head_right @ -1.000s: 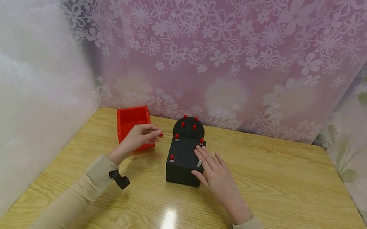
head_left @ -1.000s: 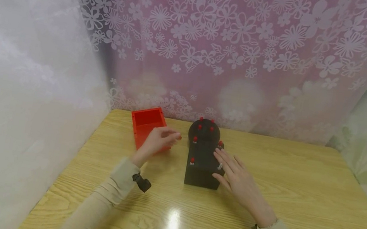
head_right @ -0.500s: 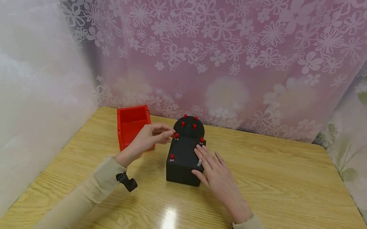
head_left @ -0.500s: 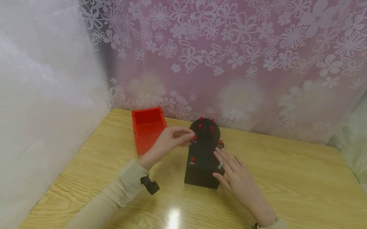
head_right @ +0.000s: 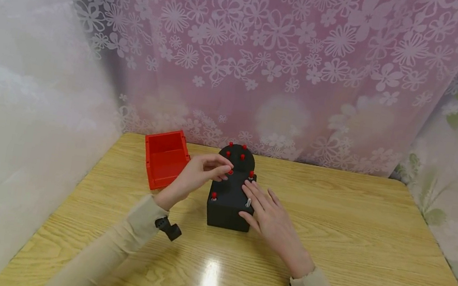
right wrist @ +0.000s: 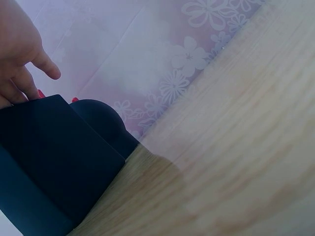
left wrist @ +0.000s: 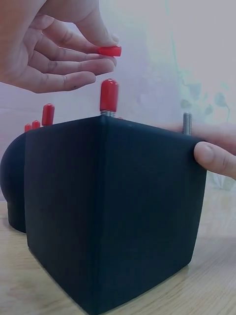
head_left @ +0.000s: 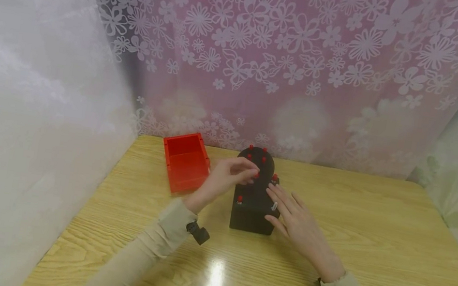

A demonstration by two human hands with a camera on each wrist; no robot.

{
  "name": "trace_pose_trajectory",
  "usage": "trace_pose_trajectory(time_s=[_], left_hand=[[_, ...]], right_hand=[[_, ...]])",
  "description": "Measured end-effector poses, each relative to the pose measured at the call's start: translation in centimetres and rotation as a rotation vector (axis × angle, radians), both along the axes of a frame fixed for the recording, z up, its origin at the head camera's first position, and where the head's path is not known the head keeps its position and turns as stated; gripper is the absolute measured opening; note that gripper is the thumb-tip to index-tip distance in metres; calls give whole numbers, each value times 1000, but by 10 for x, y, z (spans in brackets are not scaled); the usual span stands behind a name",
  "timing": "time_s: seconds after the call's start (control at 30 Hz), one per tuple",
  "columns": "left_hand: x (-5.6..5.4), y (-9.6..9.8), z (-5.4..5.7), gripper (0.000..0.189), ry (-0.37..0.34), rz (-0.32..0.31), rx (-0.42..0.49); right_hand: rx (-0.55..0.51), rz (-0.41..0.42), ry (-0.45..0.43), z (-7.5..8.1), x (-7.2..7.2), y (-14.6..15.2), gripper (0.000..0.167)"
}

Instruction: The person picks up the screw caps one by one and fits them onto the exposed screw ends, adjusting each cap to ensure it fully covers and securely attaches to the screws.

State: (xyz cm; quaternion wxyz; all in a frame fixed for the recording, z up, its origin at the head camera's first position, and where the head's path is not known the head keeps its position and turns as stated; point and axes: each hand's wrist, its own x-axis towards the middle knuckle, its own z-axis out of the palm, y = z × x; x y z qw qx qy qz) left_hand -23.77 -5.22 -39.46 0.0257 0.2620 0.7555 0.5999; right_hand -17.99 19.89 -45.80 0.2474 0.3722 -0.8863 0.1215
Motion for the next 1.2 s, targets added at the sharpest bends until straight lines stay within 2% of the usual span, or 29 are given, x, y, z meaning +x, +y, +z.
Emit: trace_pose_trajectory(time_s=[0.2, 0.4, 0.67, 0.87, 1.03, 1.2], left_hand=[[1, 9, -4, 22, 65, -5, -27], [6, 18, -1, 19, 134, -1, -79], [15, 26, 3, 20, 163, -25, -157], [20, 32, 2, 21, 255, -5, -222], [23, 36, -1, 19, 326, -14, -263], [25, 39, -2, 21, 443, -11, -332]], right_hand=[[-9, 3, 2, -1, 0, 0, 69], [-5, 1, 15, -1, 1, 0, 67], [-30, 21, 72, -3, -1, 0, 68], [-41, 31, 81, -5, -1, 0, 67], [-54, 42, 96, -5, -2, 0, 67], [-53, 47, 114, -6, -2, 1, 66]])
